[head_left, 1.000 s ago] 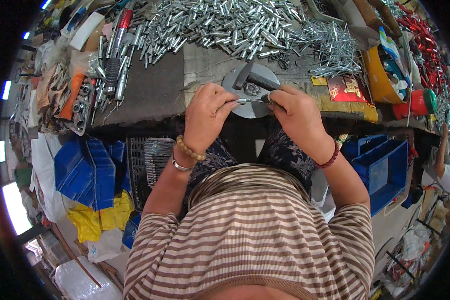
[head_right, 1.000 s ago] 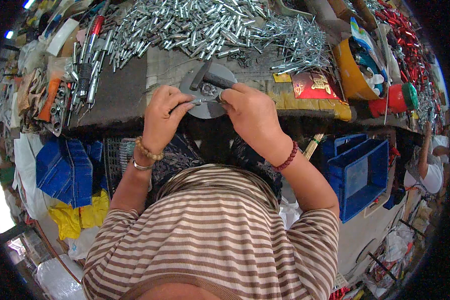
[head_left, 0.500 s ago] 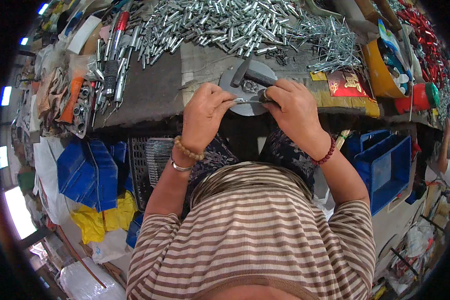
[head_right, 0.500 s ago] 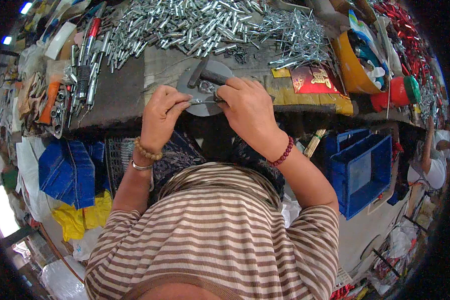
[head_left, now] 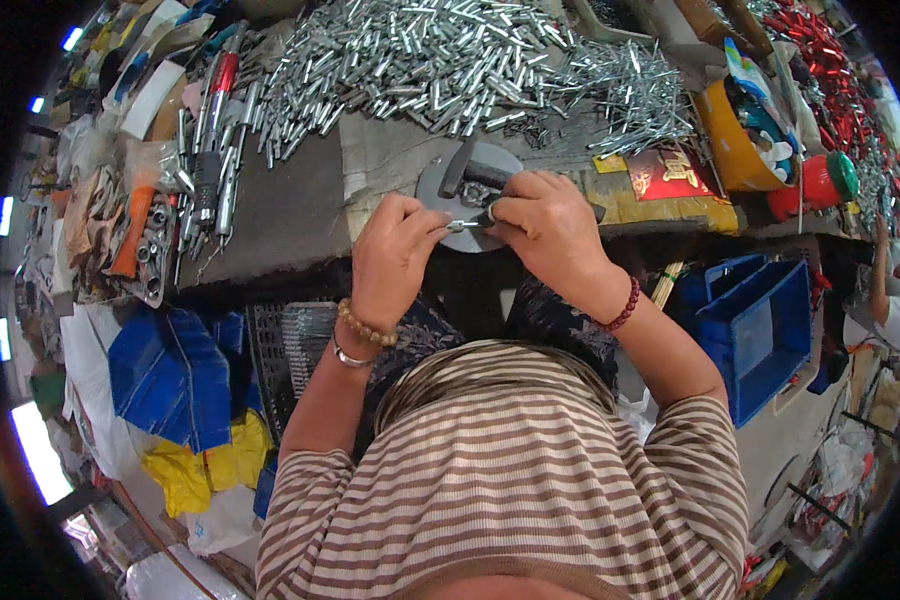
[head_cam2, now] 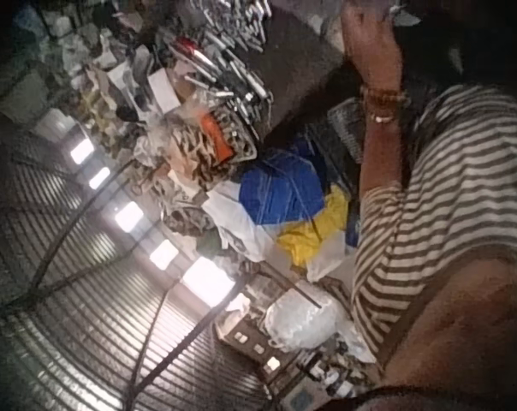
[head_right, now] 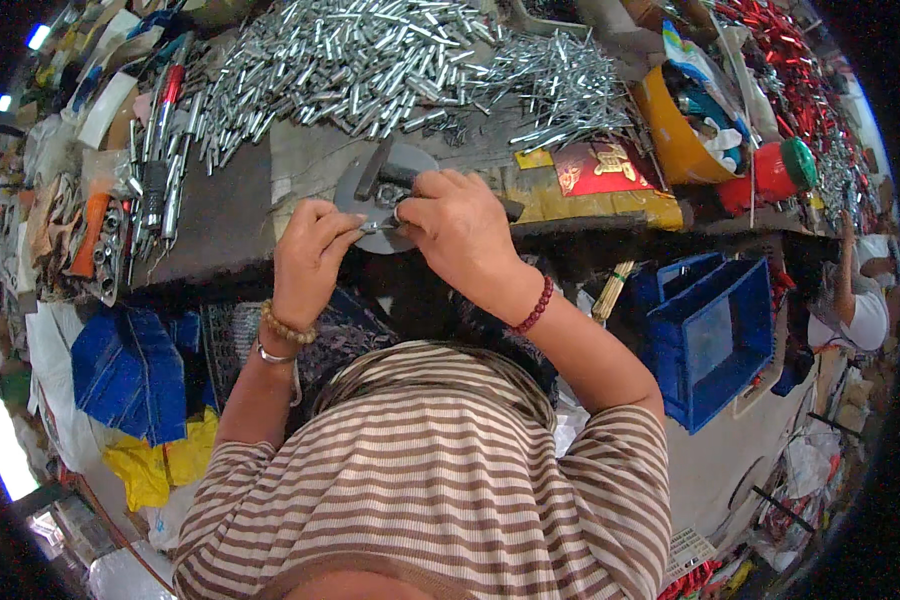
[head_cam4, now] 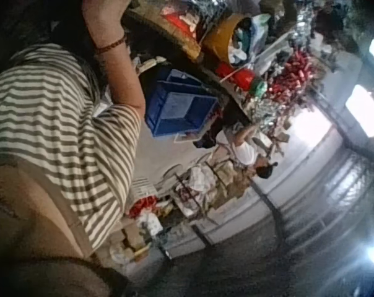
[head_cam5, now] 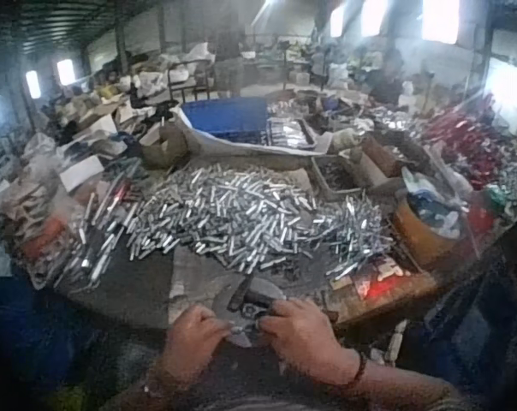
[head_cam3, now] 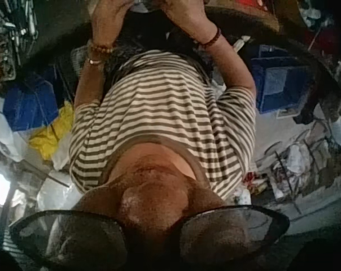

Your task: The person assembles metal components by inserting pins into metal tubes, securing them using a hand tool against a metal plate, and placing the assembled parts into a metal tray.

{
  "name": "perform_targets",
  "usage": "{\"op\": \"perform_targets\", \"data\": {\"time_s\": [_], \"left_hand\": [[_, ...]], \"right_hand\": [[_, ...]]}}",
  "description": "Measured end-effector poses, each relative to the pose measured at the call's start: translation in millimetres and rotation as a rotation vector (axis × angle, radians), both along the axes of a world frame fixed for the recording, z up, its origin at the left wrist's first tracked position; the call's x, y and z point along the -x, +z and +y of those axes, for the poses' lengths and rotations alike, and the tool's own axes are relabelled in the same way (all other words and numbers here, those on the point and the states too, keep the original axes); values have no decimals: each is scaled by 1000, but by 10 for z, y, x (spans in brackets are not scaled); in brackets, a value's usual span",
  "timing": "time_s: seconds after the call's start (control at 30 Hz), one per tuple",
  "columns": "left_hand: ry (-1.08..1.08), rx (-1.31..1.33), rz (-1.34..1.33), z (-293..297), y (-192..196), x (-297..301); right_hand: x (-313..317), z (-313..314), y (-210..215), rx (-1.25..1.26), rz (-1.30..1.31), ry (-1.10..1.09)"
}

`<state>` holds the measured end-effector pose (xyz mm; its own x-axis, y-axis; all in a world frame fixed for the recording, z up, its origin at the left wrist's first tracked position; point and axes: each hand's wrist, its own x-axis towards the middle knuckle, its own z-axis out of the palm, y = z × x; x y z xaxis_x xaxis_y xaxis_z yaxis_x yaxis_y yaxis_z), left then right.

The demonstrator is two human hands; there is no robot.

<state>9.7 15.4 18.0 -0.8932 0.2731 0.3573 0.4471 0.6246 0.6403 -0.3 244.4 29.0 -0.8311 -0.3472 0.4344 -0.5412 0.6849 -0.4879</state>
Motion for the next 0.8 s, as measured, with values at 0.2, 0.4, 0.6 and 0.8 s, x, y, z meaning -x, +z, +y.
{"op": "perform_targets", "data": {"time_s": [0.2, 0.4, 0.6, 0.8], "left_hand": [[-7, -1, 26, -32, -46, -10], [-7, -23, 34, -25, -58, -6], [-15, -9, 93, -2, -92, 17], [-12, 4, 123, -33, -88, 7]], "right_hand": [[260, 415, 10, 0, -39, -305], [643, 680, -84, -260, 125, -328], [777, 687, -89, -331, 110, -291], [204, 16, 156, 96, 9, 58]]}}
